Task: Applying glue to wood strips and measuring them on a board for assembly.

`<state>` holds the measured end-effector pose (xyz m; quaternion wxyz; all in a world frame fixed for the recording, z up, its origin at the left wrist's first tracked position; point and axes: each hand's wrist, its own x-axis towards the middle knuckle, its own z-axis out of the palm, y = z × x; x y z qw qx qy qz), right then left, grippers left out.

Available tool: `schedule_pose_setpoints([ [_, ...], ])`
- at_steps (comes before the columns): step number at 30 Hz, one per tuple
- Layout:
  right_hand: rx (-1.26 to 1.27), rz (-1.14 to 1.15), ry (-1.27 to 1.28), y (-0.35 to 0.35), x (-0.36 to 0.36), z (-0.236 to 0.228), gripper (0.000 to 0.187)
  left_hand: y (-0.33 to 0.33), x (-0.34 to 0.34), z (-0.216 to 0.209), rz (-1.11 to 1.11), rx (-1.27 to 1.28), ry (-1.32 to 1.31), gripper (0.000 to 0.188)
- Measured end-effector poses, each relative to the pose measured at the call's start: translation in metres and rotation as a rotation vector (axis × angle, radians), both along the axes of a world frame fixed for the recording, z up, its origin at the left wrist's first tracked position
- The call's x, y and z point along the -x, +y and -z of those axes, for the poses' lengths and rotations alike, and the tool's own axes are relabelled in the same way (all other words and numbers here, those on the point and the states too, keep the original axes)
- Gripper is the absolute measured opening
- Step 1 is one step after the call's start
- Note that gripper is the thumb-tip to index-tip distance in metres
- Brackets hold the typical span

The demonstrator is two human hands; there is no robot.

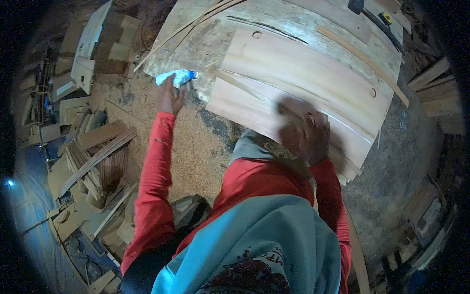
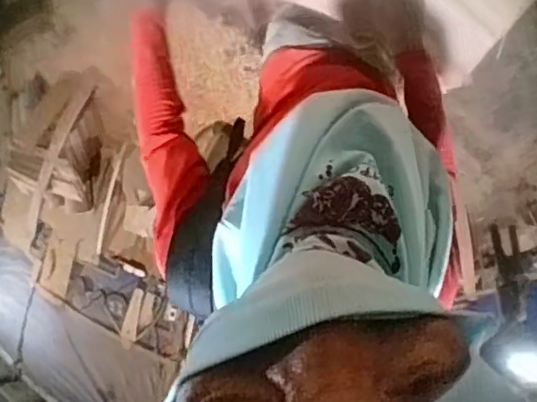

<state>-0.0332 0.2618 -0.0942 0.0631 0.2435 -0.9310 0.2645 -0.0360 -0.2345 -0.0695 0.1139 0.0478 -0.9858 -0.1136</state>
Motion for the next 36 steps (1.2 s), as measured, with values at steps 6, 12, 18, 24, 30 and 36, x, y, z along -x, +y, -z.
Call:
schedule_pose_setpoints([
  [6,-0.074,0.018,-0.044,-0.045,0.009,0.021,0.033,-0.116,0.031,0.014,0.2,0.131,-0.289,0.072],
  [12,-0.151,0.132,-0.07,-0.061,0.0,0.013,0.018,-0.132,0.064,0.022,0.178,0.194,-0.619,0.067],
  [18,-0.054,0.11,-0.078,-0.037,-0.013,0.014,0.015,-0.119,0.05,-0.015,0.072,-0.079,-0.732,0.05],
  [24,-0.001,0.156,0.077,-0.025,-0.022,0.022,0.015,-0.079,0.036,-0.058,0.414,-0.558,-0.539,0.062],
  [30,-0.059,0.255,0.048,-0.023,-0.028,0.027,0.013,-0.095,0.057,-0.079,0.289,-0.214,-0.605,0.04],
  [36,0.009,0.199,0.028,-0.036,-0.035,0.013,0.018,-0.074,0.089,-0.081,0.47,-0.583,-0.65,0.044],
])
